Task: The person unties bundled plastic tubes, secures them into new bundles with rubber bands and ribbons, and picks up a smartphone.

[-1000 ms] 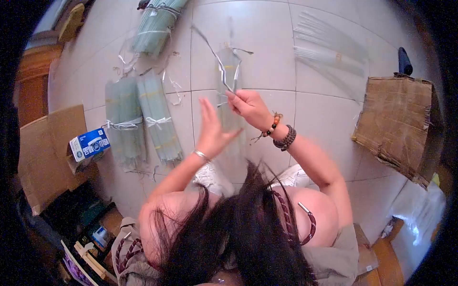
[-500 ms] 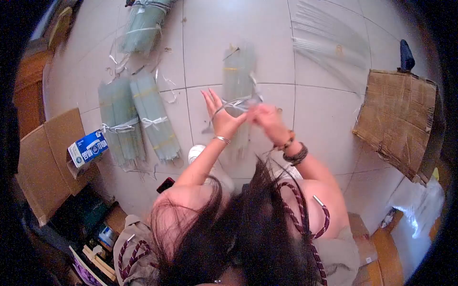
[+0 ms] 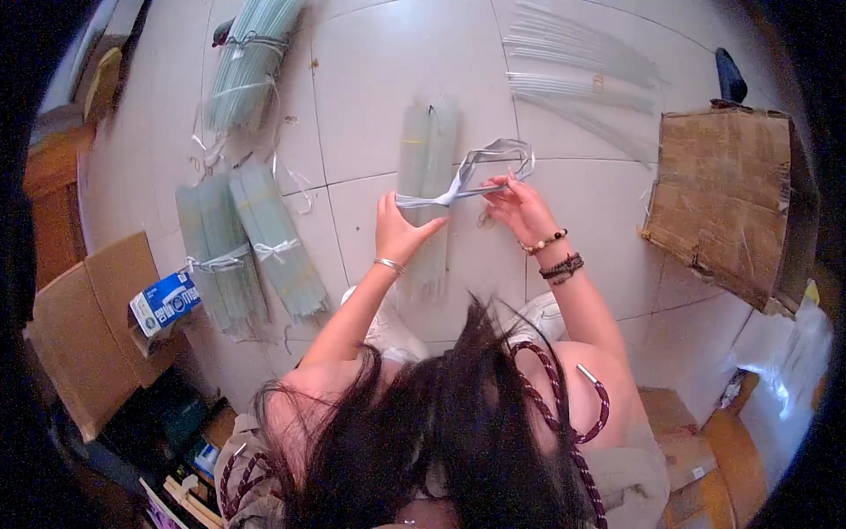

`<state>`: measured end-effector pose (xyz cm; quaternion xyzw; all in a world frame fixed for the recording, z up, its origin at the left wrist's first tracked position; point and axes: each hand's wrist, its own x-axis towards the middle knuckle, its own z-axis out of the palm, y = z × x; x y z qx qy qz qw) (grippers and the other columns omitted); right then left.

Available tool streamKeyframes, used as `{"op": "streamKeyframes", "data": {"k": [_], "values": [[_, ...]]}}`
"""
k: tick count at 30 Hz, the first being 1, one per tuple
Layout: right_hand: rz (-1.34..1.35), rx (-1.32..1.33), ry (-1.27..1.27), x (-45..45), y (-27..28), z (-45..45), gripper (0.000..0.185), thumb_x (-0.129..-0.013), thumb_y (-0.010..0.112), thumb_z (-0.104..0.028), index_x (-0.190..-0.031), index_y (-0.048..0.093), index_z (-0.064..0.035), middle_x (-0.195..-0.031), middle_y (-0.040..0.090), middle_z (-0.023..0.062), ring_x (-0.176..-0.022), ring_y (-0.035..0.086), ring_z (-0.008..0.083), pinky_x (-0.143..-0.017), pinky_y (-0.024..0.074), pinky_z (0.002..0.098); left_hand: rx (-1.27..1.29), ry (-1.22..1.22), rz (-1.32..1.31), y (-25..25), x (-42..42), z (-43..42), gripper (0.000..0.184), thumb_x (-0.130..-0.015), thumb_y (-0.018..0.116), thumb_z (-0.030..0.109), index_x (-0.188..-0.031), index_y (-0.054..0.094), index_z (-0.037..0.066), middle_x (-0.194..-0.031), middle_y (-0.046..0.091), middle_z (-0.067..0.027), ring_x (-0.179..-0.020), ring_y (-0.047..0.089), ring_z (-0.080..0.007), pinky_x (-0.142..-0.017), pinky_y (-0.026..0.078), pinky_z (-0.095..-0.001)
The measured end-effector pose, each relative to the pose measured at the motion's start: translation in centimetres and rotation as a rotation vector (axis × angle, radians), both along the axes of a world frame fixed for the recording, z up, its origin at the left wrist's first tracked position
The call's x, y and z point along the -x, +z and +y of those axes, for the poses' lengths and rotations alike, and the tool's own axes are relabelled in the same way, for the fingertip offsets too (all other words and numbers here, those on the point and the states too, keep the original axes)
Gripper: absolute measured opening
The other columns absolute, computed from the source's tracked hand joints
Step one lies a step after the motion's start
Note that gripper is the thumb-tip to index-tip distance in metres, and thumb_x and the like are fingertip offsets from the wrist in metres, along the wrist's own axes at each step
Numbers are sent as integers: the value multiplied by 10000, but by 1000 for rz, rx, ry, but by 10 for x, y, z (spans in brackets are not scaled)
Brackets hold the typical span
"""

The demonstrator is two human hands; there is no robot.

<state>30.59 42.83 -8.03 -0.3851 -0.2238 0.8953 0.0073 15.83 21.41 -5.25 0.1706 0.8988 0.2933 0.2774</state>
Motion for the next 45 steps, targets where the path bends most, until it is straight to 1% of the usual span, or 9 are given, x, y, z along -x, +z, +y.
{"op": "streamKeyframes", "data": {"k": [6,12,18,24,30,31,34,37,45], "values": [[75,-317,198,48,93,-16,379,-1020,535,-329,-1134,662,9,-1146,684,102,-1055,657,182,-956,519,333,-7,-13,-26,1,4,3,1109,-547,922,459,-1331,390,-117,-1305,468,-219,-1199,506,-342,-996,455,-407],[94,-628,202,69,112,-26,326,-990,603,-280,-1150,703,-14,-1052,710,62,-940,677,146,-846,536,268,-224,-406,704,32,6,10,832,-719,857,301,-1398,456,34,-1308,522,-165,-1195,530,-326,-987,464,-406],[90,-1346,350,60,126,-32,270,-984,594,-233,-1177,713,-87,-1039,690,36,-837,620,94,-725,507,264,-634,-104,-358,13,9,23,278,-836,751,90,-1100,706,17,-1014,681,-66,-972,642,-176,-847,515,-281],[-3,-916,254,41,88,-21,374,-1024,538,-290,-998,707,42,-1070,696,36,-874,653,124,-764,531,272,-689,149,-771,21,18,31,163,-848,743,74,-991,724,-2,-938,656,-56,-862,628,-149,-800,514,-260],[15,-225,-95,39,70,-5,327,-1050,458,-299,-994,634,-29,-1046,703,133,-999,687,206,-877,555,340,-164,-27,376,36,3,15,975,-655,890,374,-1400,416,-43,-1418,417,-229,-1280,447,-343,-1015,426,-423],[59,-150,-63,37,69,-4,288,-1049,455,-276,-1032,608,-32,-1017,705,146,-1014,685,209,-893,552,346,-33,-158,400,34,-11,9,1335,-564,910,449,-1516,115,-44,-1530,198,-280,-1367,306,-411,-1096,331,-465],[5,-167,75,47,96,-14,304,-1043,472,-291,-1029,617,-24,-1010,705,133,-1007,685,207,-891,548,347,318,-271,334,37,-48,6,1386,-580,903,447,-1530,15,-33,-1529,188,-297,-1373,312,-428,-1107,318,-470],[9,-263,206,56,115,-39,332,-1029,513,-329,-948,642,-34,-1010,710,121,-1010,686,205,-913,543,343,173,-186,330,15,-38,7,1421,-565,915,423,-1537,-30,-3,-1539,173,-310,-1382,308,-438,-1113,317,-444],[252,-346,338,93,169,-70,349,-1023,552,-285,-882,686,5,-900,687,47,-868,637,113,-829,511,272,-186,-61,-242,-5,0,-18,1235,-658,886,283,-1557,69,66,-1315,541,-217,-973,654,-193,-809,540,-337]]}}
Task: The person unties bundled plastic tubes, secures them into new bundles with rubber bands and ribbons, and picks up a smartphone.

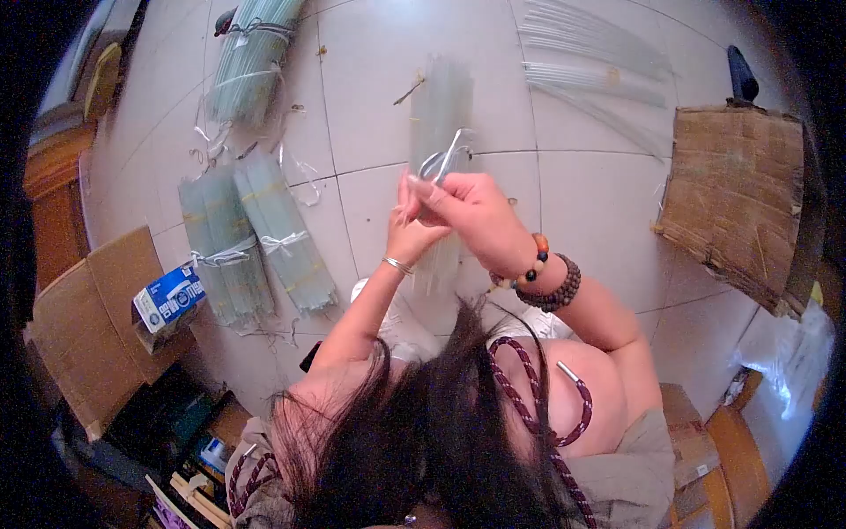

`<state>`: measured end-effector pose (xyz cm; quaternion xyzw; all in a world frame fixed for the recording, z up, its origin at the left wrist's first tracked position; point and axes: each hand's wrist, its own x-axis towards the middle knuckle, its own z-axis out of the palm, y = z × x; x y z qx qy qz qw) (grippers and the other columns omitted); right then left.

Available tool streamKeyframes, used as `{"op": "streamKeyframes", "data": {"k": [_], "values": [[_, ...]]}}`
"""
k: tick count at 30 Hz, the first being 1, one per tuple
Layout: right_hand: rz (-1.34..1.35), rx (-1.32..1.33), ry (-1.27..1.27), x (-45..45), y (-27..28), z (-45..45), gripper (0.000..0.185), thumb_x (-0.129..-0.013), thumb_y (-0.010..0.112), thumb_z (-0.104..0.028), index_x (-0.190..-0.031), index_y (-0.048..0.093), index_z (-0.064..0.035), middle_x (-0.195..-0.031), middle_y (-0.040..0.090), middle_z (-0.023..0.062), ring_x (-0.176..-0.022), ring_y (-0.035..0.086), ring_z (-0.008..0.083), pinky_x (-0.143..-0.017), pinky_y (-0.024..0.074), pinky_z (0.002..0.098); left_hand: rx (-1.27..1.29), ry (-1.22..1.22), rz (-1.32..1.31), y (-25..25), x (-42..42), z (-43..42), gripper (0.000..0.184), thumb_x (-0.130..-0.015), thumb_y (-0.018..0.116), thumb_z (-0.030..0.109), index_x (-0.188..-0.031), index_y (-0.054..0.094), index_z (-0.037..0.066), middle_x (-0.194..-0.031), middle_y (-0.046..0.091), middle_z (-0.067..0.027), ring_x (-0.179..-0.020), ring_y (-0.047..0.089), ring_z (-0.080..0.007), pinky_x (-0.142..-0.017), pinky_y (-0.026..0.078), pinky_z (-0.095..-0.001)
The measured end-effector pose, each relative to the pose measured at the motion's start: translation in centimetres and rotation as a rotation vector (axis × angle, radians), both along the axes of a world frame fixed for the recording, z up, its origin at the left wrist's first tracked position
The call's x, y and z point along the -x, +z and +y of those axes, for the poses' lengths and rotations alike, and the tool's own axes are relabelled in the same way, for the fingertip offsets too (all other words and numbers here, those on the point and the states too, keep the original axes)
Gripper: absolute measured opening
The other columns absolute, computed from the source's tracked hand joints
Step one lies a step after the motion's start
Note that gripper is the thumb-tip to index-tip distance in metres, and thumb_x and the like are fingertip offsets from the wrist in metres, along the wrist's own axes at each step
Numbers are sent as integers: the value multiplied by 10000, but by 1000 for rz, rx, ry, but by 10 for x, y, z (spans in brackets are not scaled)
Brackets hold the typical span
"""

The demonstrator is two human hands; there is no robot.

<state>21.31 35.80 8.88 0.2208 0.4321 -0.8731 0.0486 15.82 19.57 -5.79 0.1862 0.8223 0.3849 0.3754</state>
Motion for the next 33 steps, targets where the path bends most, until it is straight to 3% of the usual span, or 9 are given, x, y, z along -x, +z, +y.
{"op": "streamKeyframes", "data": {"k": [3,6,11,17,18,20,24,27,33], "values": [[59,-10,76,3,24,0,350,-1038,517,-261,-916,671,29,-952,686,76,-971,648,164,-882,515,309,-229,105,-446,3,16,-8,1030,-699,858,226,-1506,248,32,-1210,611,-115,-1003,613,-96,-836,531,-293],[72,68,75,2,40,0,330,-1040,508,-243,-946,664,33,-982,689,93,-1055,649,204,-950,511,347,-471,149,-869,17,23,-10,778,-747,813,297,-1371,447,10,-1219,597,-69,-1051,583,-100,-878,515,-278],[175,59,69,10,46,-5,327,-1042,505,-237,-959,661,39,-1000,695,110,-1029,663,208,-942,516,340,-824,339,-1305,-22,0,-13,928,-726,798,417,-1452,354,48,-1270,569,-78,-1178,556,-198,-1007,480,-346],[96,89,43,-18,44,3,369,-1052,476,-268,-967,665,38,-1022,698,129,-1101,645,231,-970,511,351,-1128,271,-1330,18,5,30,962,-793,765,417,-1527,253,66,-1292,571,-75,-1163,569,-209,-1033,474,-370],[116,81,-3,-22,36,14,378,-1054,469,-277,-958,665,32,-1023,697,130,-1124,635,231,-974,509,347,-1086,303,-1226,34,12,30,1196,-658,841,433,-1559,136,83,-1286,575,-96,-1163,583,-247,-1089,439,-395],[55,81,-63,-22,39,26,329,-1060,438,-269,-920,578,-6,-995,649,109,-1166,605,251,-1012,483,384,-1005,332,-1246,42,24,20,1249,-580,847,414,-1551,145,59,-1272,579,-157,-1141,609,-304,-1067,462,-452],[70,402,-154,-12,-33,57,275,-1049,465,-259,-1086,593,-19,-1183,633,119,-1205,597,253,-1008,507,378,-947,238,-1069,61,45,5,1224,-563,862,395,-1529,202,34,-1231,595,-174,-1098,623,-311,-1008,497,-473],[97,464,-142,8,-81,80,248,-1040,493,-237,-1097,618,-30,-1178,639,86,-1136,619,204,-981,512,344,-1062,37,-1018,50,50,-5,1070,-604,847,258,-1496,311,9,-1403,509,-165,-1231,557,-327,-1042,462,-458],[-158,61,74,37,-91,76,284,-996,591,-301,-1149,657,-72,-1089,668,4,-921,598,99,-862,502,265,-954,10,-1125,29,42,-18,964,-574,851,148,-1426,433,-23,-1394,542,-151,-1279,524,-272,-1098,387,-409]]}}
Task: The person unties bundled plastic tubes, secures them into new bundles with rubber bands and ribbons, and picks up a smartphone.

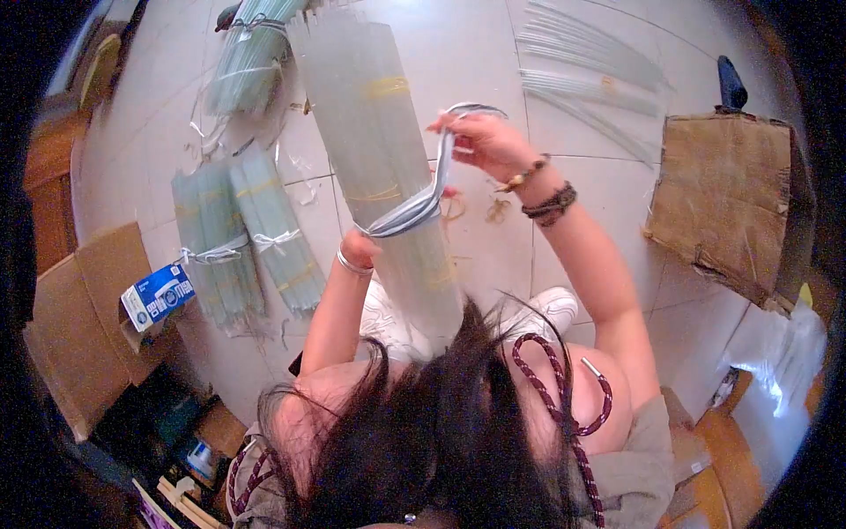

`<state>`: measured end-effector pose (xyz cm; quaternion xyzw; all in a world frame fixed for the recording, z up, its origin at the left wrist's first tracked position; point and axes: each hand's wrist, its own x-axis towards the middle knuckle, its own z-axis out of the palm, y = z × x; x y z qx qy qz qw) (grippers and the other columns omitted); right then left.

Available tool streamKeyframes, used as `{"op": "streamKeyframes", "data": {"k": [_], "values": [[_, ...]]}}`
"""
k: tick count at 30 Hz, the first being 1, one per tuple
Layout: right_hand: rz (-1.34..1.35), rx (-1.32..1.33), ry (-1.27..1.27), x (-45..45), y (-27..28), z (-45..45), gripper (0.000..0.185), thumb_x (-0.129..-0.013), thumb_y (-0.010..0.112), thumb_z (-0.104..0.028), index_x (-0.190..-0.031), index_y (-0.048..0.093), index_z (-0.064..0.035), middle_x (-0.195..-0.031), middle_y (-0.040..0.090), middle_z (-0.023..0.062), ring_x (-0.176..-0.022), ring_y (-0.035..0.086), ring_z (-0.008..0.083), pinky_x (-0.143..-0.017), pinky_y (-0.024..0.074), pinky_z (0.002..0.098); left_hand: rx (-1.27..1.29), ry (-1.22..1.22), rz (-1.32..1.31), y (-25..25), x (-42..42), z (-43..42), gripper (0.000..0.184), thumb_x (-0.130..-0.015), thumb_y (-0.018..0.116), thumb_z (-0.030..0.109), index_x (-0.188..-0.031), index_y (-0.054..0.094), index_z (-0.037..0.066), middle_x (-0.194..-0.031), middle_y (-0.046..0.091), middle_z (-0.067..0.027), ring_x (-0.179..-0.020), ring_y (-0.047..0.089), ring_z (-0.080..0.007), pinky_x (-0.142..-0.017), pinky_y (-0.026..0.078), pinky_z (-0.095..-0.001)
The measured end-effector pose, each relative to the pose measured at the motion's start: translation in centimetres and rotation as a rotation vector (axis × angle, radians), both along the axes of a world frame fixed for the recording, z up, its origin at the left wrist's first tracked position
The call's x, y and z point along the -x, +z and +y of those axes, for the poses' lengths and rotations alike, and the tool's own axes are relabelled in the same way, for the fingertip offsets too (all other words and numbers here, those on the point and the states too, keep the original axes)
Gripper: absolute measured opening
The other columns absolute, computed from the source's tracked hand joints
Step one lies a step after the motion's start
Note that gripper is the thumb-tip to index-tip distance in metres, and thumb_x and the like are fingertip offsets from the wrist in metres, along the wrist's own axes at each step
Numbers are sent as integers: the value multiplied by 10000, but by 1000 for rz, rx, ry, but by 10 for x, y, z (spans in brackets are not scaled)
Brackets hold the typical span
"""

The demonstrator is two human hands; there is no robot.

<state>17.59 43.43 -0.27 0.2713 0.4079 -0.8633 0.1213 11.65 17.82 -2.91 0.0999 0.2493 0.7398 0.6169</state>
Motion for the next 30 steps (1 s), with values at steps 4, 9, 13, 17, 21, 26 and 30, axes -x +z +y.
{"op": "streamKeyframes", "data": {"k": [4,9,13,17,21,26,30], "values": [[-35,90,145,6,-35,-25,318,-945,649,-239,-1121,639,26,-997,649,18,-820,605,81,-679,525,248,88,1,40,2,-4,-9,860,-591,793,97,-1383,482,-25,-1350,578,-128,-1229,558,-224,-1057,426,-372],[-64,-131,105,-2,-43,-25,287,-904,693,-186,-1075,671,43,-920,667,26,-798,600,72,-635,523,234,302,-27,40,9,-7,-19,810,-594,785,104,-1347,513,-20,-1275,621,-94,-1160,592,-209,-1013,457,-356],[-102,-344,94,-21,-26,-3,230,-842,770,-204,-926,740,9,-856,687,12,-744,586,63,-655,478,228,259,6,69,12,-11,-18,857,-576,815,133,-1360,502,-15,-1306,600,-94,-1204,561,-205,-1036,437,-356],[-61,-498,124,-37,-5,13,197,-847,768,-215,-905,760,-27,-780,658,-36,-721,538,41,-673,432,214,167,11,56,30,-17,-6,934,-557,849,171,-1392,475,-13,-1368,561,-103,-1269,517,-209,-1073,402,-358],[-54,-488,18,-38,6,14,246,-786,824,-252,-847,745,-27,-783,675,-8,-727,578,62,-661,456,236,101,11,3,21,-26,-5,993,-536,869,175,-1417,449,-13,-1396,545,-106,-1290,509,-222,-1094,386,-370],[-12,-473,131,-31,-8,3,242,-772,832,-245,-819,739,-27,-751,662,-5,-680,559,58,-614,453,216,170,-29,-25,31,-31,-11,1023,-514,877,162,-1423,440,-11,-1400,544,-113,-1298,511,-241,-1114,374,-383],[-9,-513,224,-29,4,-2,238,-772,833,-246,-782,727,-34,-681,622,-21,-625,518,44,-536,395,218,158,-1,-2,24,-35,-17,1016,-507,872,141,-1418,448,-8,-1393,551,-110,-1296,513,-240,-1111,377,-385]]}}
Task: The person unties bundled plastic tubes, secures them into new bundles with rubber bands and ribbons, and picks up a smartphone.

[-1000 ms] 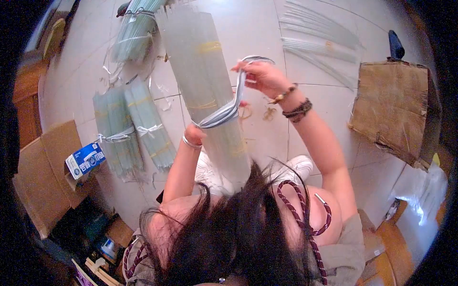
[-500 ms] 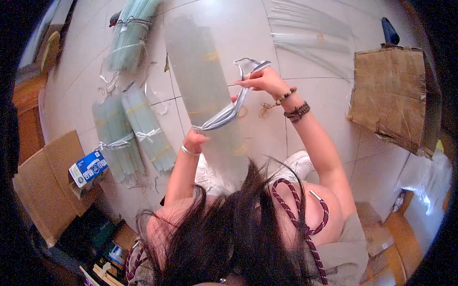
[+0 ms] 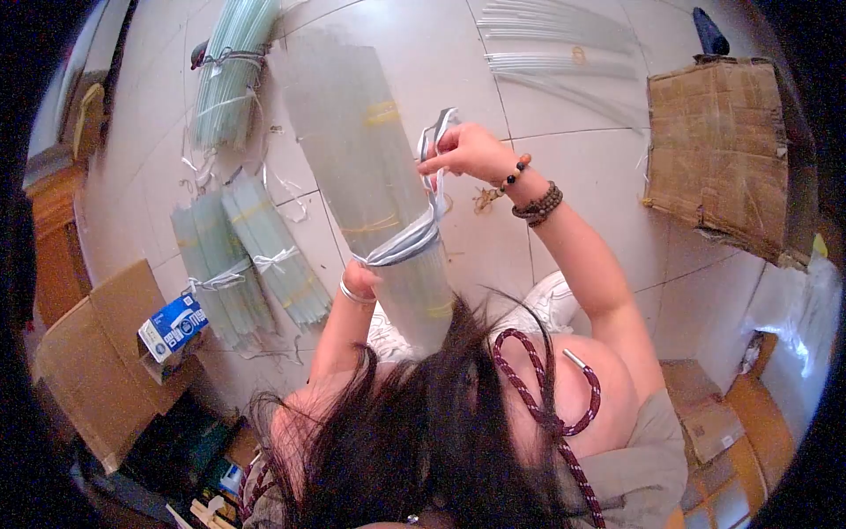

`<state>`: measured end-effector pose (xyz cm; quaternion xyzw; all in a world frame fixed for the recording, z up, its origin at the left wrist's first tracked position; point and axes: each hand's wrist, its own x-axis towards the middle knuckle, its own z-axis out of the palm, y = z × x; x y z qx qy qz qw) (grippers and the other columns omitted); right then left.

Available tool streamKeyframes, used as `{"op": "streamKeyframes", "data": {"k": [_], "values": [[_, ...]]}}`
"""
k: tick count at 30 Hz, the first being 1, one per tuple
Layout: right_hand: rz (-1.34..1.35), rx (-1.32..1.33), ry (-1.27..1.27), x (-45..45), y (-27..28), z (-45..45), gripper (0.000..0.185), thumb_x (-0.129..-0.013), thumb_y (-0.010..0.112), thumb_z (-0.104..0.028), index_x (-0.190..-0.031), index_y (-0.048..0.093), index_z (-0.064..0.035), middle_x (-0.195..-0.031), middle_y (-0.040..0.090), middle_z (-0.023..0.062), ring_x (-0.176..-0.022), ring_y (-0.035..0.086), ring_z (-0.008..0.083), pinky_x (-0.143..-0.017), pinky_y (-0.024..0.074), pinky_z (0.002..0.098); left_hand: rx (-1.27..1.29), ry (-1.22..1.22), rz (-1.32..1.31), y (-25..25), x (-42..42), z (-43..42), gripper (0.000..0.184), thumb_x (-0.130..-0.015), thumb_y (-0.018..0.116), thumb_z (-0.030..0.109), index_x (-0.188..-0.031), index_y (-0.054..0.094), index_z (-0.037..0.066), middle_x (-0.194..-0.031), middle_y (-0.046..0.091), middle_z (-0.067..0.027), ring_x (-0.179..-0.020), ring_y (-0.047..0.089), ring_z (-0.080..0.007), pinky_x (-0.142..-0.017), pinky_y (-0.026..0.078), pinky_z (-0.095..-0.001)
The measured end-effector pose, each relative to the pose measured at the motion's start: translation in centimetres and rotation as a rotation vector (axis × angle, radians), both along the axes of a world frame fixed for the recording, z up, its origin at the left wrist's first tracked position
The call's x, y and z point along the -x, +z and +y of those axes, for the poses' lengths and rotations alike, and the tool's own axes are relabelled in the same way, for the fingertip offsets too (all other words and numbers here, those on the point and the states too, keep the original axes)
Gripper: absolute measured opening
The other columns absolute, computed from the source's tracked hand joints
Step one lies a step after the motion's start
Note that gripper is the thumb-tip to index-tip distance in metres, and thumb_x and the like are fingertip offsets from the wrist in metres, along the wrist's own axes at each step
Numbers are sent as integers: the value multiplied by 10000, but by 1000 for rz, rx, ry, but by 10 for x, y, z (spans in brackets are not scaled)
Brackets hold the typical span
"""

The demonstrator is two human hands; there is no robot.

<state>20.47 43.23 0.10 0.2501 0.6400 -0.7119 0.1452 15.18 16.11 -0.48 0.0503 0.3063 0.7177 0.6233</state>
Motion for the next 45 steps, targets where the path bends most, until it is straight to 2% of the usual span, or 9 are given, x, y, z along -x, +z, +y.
{"op": "streamKeyframes", "data": {"k": [8,13,18,21,23,29,36,42,45], "values": [[218,325,-239,-11,-6,-29,149,-822,780,-137,-898,741,-14,-786,710,18,-674,576,42,-602,456,212,79,34,139,13,-1,-9,929,-516,824,65,-1378,485,-5,-1335,583,-94,-1241,541,-215,-1072,401,-361],[368,-111,-91,-8,-34,-39,171,-825,745,-97,-930,729,37,-806,739,56,-659,577,55,-598,482,254,163,-40,175,28,-2,1,885,-548,829,94,-1361,492,-8,-1313,591,-89,-1218,550,-200,-1057,410,-352],[405,-649,28,-10,-60,-21,271,-907,674,-231,-868,728,33,-669,692,85,-613,647,104,-569,503,281,248,-20,235,34,-16,12,806,-636,816,164,-1353,491,-10,-1287,592,-82,-1195,550,-177,-1047,405,-336],[12,-260,-146,-18,-26,-7,359,-953,639,-318,-866,734,16,-701,704,76,-628,688,125,-564,529,257,405,-13,319,32,-13,13,780,-621,830,163,-1319,526,-3,-1221,625,-63,-1111,585,-158,-966,452,-312],[6,-97,-307,-24,-24,-2,398,-966,622,-368,-886,735,5,-723,708,76,-643,698,123,-570,540,239,406,70,394,22,-12,14,692,-639,833,156,-1259,569,-2,-1151,648,-45,-1023,605,-125,-872,491,-284],[-99,234,-420,-13,-29,15,466,-996,567,-394,-1053,648,61,-920,722,162,-771,727,204,-673,598,287,610,130,863,-18,-1,11,715,-659,843,229,-1254,530,-15,-1282,569,-132,-1153,567,-231,-991,448,-346],[-97,198,-390,17,-58,6,450,-1007,544,-378,-1120,626,50,-1035,699,160,-906,710,227,-717,609,332,833,87,1359,-55,-4,23,839,-648,870,278,-1346,506,-12,-1379,495,-205,-1325,437,-313,-1095,369,-405],[-153,81,-357,1,-78,19,434,-1018,518,-371,-1157,629,25,-1093,688,127,-989,684,206,-759,597,349,525,382,1121,-46,18,49,489,-860,721,148,-1299,581,-16,-1291,610,-115,-1215,563,-244,-1067,405,-371],[-152,-101,-350,-5,-57,20,454,-1022,502,-404,-1074,674,12,-970,710,101,-898,697,173,-726,573,306,344,518,393,-55,40,66,344,-961,609,107,-1283,596,-13,-1269,624,-78,-917,596,-105,-875,467,-264]]}}
